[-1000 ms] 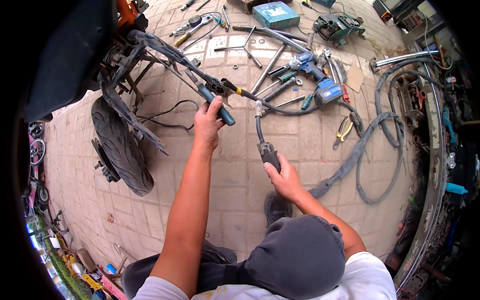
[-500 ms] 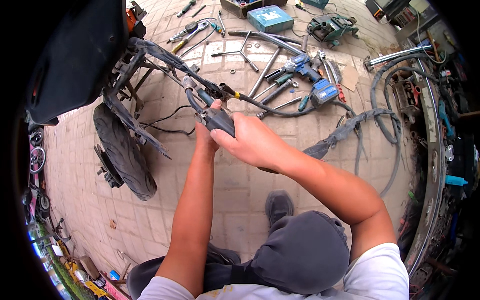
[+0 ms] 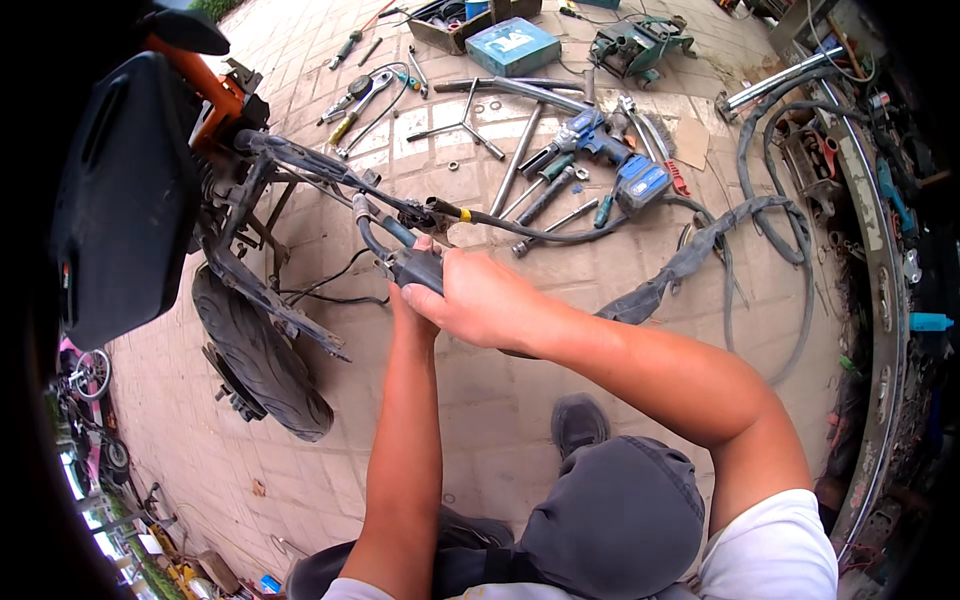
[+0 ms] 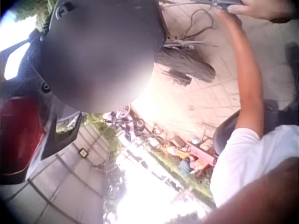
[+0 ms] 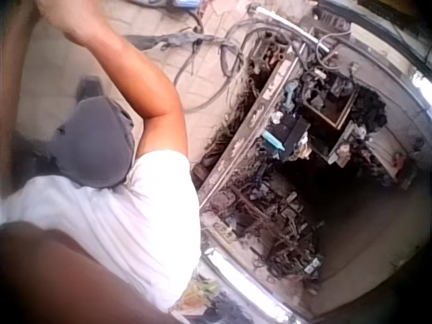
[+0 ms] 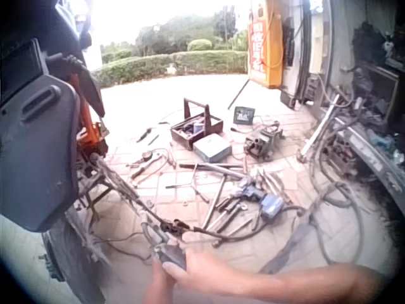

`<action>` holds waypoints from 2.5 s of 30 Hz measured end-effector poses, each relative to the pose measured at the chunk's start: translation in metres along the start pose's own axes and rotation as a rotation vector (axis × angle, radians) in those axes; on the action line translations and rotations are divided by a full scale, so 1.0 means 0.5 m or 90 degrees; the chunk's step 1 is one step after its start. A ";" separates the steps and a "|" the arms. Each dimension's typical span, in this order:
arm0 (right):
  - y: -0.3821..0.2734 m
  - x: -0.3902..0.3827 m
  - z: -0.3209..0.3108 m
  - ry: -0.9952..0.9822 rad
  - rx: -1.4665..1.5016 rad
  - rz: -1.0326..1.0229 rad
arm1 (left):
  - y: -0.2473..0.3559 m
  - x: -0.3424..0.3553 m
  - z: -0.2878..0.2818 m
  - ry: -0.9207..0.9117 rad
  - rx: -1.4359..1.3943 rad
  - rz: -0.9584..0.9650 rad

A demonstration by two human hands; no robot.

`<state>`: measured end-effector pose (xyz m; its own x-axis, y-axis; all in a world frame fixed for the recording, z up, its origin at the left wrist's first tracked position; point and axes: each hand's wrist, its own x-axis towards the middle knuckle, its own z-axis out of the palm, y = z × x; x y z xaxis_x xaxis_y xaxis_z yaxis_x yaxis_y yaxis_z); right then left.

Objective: The person welds a metal component onto a motorcycle frame using a welding torch, using pliers to position the piece and tapping it during the process.

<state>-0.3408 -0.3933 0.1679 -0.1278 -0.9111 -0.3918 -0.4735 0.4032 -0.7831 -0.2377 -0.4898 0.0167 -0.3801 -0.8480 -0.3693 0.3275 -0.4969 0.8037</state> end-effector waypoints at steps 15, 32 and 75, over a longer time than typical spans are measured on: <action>0.030 0.019 -0.009 0.018 0.056 -0.071 | -0.022 0.008 -0.015 0.011 -0.018 -0.002; 0.004 0.009 -0.025 -0.019 -0.035 -0.026 | -0.004 -0.004 -0.005 -0.010 -0.014 0.007; 0.016 0.020 -0.032 -0.022 -0.007 0.007 | 0.002 -0.014 0.002 0.029 0.040 0.000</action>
<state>-0.3595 -0.4005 0.1656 -0.1026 -0.9033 -0.4165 -0.4817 0.4114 -0.7737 -0.2355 -0.4842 0.0203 -0.3393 -0.8564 -0.3891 0.2725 -0.4854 0.8307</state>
